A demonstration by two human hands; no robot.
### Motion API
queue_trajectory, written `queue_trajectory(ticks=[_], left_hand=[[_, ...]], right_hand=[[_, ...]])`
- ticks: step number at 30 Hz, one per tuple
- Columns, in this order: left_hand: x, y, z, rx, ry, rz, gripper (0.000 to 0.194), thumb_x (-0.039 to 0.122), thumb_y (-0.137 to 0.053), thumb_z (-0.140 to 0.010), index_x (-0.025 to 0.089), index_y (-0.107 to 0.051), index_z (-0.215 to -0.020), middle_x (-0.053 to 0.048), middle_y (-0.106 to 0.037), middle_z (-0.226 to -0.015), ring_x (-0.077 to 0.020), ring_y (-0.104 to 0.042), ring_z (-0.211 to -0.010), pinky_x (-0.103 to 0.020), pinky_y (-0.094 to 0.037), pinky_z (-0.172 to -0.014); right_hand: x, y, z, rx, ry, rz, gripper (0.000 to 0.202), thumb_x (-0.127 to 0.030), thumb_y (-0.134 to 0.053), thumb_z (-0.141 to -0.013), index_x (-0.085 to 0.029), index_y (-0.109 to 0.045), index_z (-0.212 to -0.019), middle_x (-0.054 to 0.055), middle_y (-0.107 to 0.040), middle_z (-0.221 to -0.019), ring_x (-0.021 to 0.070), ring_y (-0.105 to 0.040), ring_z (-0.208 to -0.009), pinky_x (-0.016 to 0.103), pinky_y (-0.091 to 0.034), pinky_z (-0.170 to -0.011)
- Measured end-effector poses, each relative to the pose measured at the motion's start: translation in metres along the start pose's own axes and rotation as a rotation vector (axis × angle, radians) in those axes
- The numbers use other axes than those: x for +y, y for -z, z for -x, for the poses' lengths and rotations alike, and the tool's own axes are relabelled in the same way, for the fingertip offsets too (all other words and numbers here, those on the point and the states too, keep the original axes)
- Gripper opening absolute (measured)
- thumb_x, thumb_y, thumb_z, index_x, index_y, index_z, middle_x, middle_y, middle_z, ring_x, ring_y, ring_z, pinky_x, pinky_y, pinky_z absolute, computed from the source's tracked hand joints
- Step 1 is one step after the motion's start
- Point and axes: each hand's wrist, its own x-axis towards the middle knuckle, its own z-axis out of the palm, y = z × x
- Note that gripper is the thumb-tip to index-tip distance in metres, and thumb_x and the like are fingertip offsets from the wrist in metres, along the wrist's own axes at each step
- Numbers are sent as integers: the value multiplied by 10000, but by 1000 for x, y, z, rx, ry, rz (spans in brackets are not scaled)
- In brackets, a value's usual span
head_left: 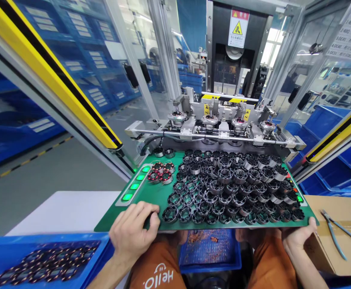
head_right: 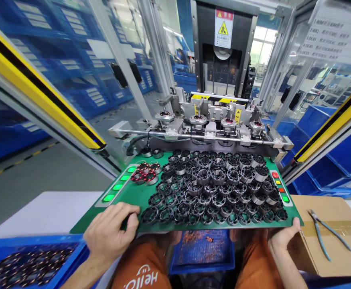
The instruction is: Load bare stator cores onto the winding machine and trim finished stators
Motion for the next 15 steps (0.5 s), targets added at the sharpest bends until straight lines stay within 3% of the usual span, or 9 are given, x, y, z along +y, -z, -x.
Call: queue_trajectory(ticks=[3,9,15], left_hand=[[1,0,-1,1,-2,-1,176,168,-550,-1087,237,-623,-944,-8,-672,-829,-218,-590,-807,-361,-407,-742],[0,0,-1,-4,1,-1,171,169,-553,-1086,237,-624,-946,-8,-675,-834,-219,-597,-810,-363,-412,-744],[-2,-1,1,-4,4,5,170,173,-552,-1085,238,-624,-945,-6,-680,-835,-218,-601,-804,-363,-412,-747]], right_hand=[[-1,-3,4,75,14,30,810,-802,-601,-808,-258,-721,-1396,65,-786,-1311,340,-721,-1178,548,-641,-971],[-2,-7,7,41,20,-4,782,-772,-627,-811,-268,-711,-1403,58,-783,-1327,328,-732,-1148,540,-645,-963],[-1,-6,6,85,19,7,776,-780,-612,-824,-269,-722,-1397,58,-779,-1360,331,-725,-1216,533,-654,-977]])
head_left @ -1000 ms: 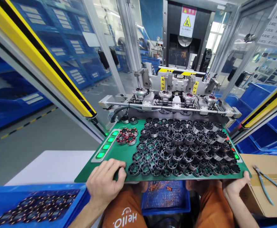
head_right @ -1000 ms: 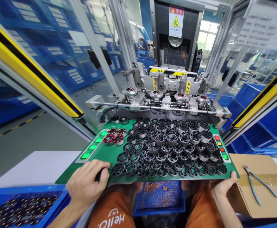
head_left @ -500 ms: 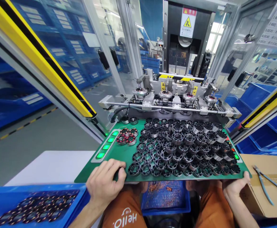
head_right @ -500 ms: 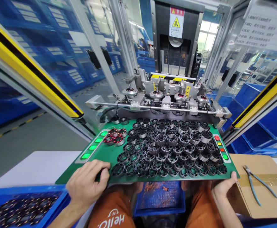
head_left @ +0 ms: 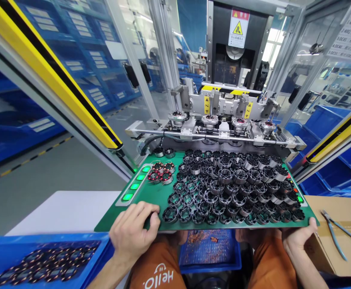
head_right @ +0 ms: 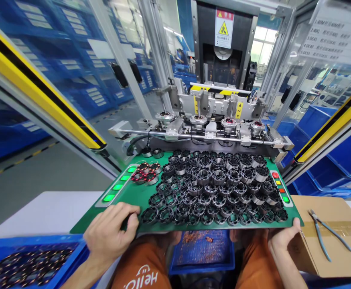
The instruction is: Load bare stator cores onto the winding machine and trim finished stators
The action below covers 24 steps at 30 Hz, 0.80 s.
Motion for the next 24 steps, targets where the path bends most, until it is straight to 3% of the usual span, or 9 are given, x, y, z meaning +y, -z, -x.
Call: queue_trajectory(ticks=[11,19,24], left_hand=[[0,1,2,-6,7,0,162,167,-562,-1075,236,-632,-946,-7,-687,-845,-222,-605,-814,-370,-415,-746],[1,1,-1,3,-1,0,163,162,-558,-1075,237,-629,-949,-6,-681,-840,-220,-602,-813,-367,-416,-745],[1,2,-1,1,7,8,161,160,-560,-1074,235,-632,-951,-7,-684,-841,-216,-605,-814,-365,-416,-745]], right_hand=[[2,2,-3,31,5,33,772,-792,-586,-830,-274,-730,-1384,56,-783,-1355,339,-729,-1241,544,-664,-972],[-1,-1,-1,-43,45,-4,757,-767,-624,-834,-279,-715,-1406,50,-781,-1364,334,-728,-1243,547,-668,-991],[-1,-3,0,42,21,30,770,-796,-580,-825,-254,-737,-1350,73,-775,-1368,344,-712,-1271,555,-661,-1006]])
